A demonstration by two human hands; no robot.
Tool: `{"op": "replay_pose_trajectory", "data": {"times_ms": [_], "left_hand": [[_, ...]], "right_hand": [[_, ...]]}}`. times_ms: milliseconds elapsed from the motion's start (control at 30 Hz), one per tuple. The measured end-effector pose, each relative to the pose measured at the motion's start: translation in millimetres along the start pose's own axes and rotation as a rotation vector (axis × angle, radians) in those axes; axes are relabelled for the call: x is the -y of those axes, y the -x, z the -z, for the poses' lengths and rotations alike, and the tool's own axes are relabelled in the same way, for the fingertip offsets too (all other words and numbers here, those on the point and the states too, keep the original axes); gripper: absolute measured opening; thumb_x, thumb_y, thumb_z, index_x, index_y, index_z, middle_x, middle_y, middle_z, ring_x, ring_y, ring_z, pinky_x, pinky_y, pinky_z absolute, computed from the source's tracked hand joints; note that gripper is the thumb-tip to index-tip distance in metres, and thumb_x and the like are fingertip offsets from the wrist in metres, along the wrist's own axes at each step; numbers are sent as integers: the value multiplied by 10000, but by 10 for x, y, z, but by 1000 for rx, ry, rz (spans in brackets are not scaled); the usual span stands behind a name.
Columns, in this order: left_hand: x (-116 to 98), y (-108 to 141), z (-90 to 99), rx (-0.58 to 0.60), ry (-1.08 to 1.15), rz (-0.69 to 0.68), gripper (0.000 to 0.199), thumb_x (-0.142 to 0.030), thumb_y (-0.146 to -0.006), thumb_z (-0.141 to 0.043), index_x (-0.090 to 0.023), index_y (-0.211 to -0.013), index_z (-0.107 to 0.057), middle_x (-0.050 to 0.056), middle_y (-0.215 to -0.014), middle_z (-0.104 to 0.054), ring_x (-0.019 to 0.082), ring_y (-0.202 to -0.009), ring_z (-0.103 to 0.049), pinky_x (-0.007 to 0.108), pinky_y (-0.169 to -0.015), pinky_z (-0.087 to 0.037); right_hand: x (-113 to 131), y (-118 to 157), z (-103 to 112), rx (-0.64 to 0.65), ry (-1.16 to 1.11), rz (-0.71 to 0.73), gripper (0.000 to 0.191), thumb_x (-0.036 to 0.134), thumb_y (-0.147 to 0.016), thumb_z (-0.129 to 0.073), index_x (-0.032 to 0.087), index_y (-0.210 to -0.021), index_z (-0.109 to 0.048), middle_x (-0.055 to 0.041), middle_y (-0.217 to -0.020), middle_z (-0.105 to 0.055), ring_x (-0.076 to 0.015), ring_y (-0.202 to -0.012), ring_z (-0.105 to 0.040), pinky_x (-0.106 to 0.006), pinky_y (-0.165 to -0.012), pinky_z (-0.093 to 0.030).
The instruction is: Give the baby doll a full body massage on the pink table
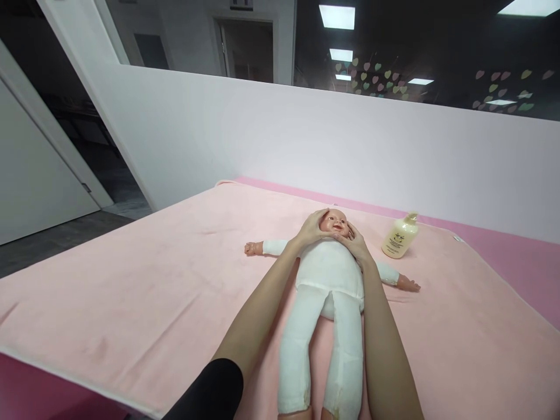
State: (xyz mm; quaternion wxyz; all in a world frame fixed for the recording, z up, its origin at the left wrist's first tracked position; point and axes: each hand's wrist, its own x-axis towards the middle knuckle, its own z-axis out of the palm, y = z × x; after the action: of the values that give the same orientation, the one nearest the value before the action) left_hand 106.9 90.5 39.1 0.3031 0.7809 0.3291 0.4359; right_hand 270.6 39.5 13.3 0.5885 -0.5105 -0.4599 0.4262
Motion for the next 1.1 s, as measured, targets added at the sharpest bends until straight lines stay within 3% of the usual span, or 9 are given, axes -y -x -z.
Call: {"op": "replay_pose_trajectory", "data": {"times_ms": [300, 533, 900, 1100], "left_hand": [[-50, -5, 129, 126, 138, 139, 714, -455, -727, -616, -156, -1341, -407, 113, -1400, -409, 259, -1268, -405, 362, -1031, -364], [-77, -9, 45, 60, -57, 28, 927, -486, -567, -743, -144, -1350, -381, 134, -1399, -401, 282, -1282, -376, 383, -1059, -321], [-108, 12, 148, 173, 205, 147, 717, -382, -711, -641, -169, -1348, -391, 106, -1434, -356, 270, -1303, -350, 367, -1051, -337], [-95, -1, 63, 107, 57, 71, 905, -355, -571, -763, -148, -1358, -368, 126, -1428, -357, 294, -1312, -327, 376, -1079, -291]], "right_hand": [[-22, -6, 102, 136, -152, -35, 623, 371, -718, -658, 236, -1293, -460, -43, -1340, -473, -208, -1170, -511, -358, -991, -434], [4, -9, 62, 10, 17, 53, 794, 347, -577, -786, 179, -1285, -469, -78, -1364, -441, -211, -1274, -392, -319, -1064, -345], [-17, -2, 98, 70, -222, -40, 564, 312, -697, -673, 221, -1231, -514, -51, -1310, -504, -217, -1152, -523, -381, -991, -430], [34, 37, 60, 20, -35, 62, 771, 282, -558, -796, 207, -1261, -489, -64, -1366, -438, -221, -1261, -406, -321, -1051, -365]]}}
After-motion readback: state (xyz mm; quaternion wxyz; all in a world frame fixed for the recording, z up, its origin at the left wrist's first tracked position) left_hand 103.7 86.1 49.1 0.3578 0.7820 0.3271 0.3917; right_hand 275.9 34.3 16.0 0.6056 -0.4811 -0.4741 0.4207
